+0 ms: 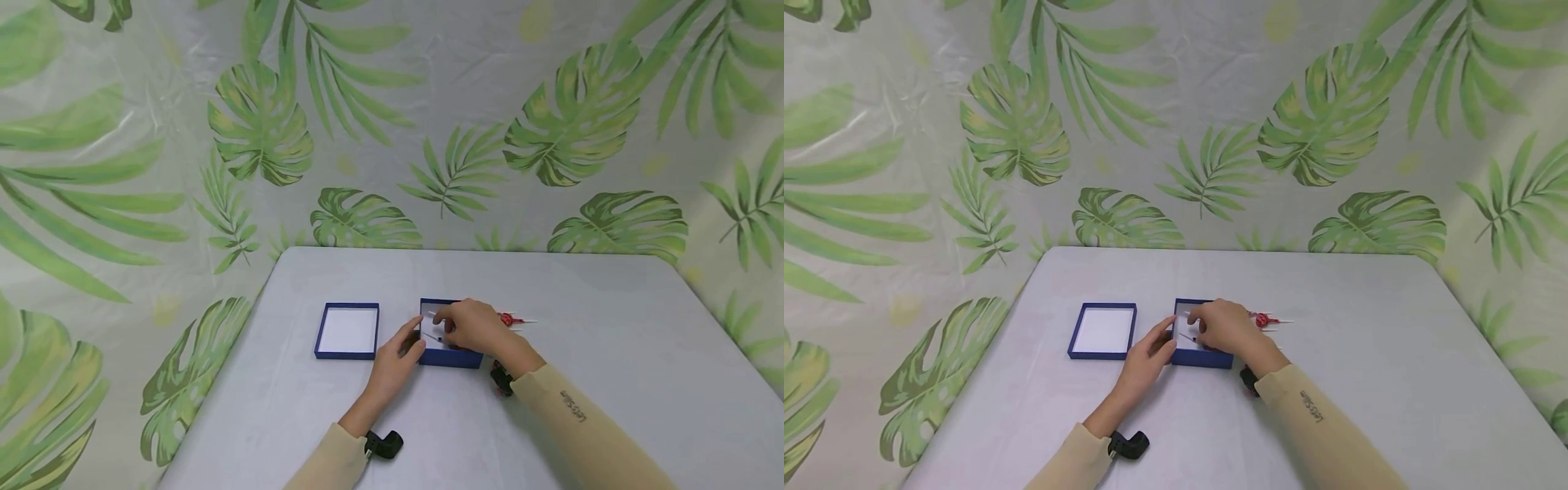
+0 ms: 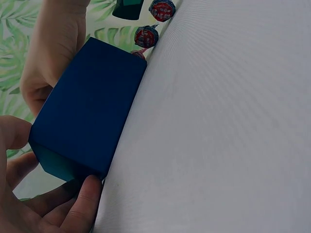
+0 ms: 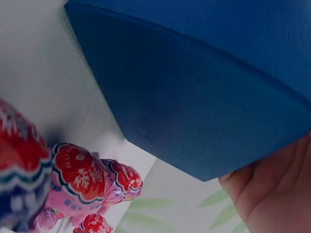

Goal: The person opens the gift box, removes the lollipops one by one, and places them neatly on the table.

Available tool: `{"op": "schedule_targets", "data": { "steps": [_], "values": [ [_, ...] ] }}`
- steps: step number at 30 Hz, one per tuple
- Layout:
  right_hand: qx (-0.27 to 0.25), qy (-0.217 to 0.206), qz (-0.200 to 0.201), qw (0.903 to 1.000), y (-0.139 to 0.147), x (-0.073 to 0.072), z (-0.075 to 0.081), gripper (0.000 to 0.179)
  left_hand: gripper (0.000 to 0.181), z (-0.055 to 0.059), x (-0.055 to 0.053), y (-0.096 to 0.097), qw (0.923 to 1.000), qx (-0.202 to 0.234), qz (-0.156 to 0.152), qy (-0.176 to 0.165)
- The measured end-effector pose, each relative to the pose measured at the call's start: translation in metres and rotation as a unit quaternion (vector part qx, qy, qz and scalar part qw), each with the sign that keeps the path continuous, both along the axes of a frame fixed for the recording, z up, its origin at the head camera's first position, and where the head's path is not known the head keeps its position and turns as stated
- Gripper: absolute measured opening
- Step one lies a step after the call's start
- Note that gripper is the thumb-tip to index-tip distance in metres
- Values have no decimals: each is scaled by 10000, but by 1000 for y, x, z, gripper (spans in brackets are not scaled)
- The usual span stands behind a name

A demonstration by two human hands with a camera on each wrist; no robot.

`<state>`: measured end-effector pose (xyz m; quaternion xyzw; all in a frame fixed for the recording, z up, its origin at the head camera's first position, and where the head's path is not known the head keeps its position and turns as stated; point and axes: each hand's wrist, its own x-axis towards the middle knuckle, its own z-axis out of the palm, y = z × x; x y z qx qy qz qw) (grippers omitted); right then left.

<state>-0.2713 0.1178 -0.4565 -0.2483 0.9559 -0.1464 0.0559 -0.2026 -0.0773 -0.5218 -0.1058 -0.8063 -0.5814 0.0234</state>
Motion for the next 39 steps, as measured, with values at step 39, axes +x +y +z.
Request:
{"op": "schedule_targets", "data": {
  "steps": [39],
  "values": [
    [-554, 292, 22, 9980, 8, 3, 16, 5, 50, -2, -2, 0, 10000, 34, -12, 72]
  ]
}}
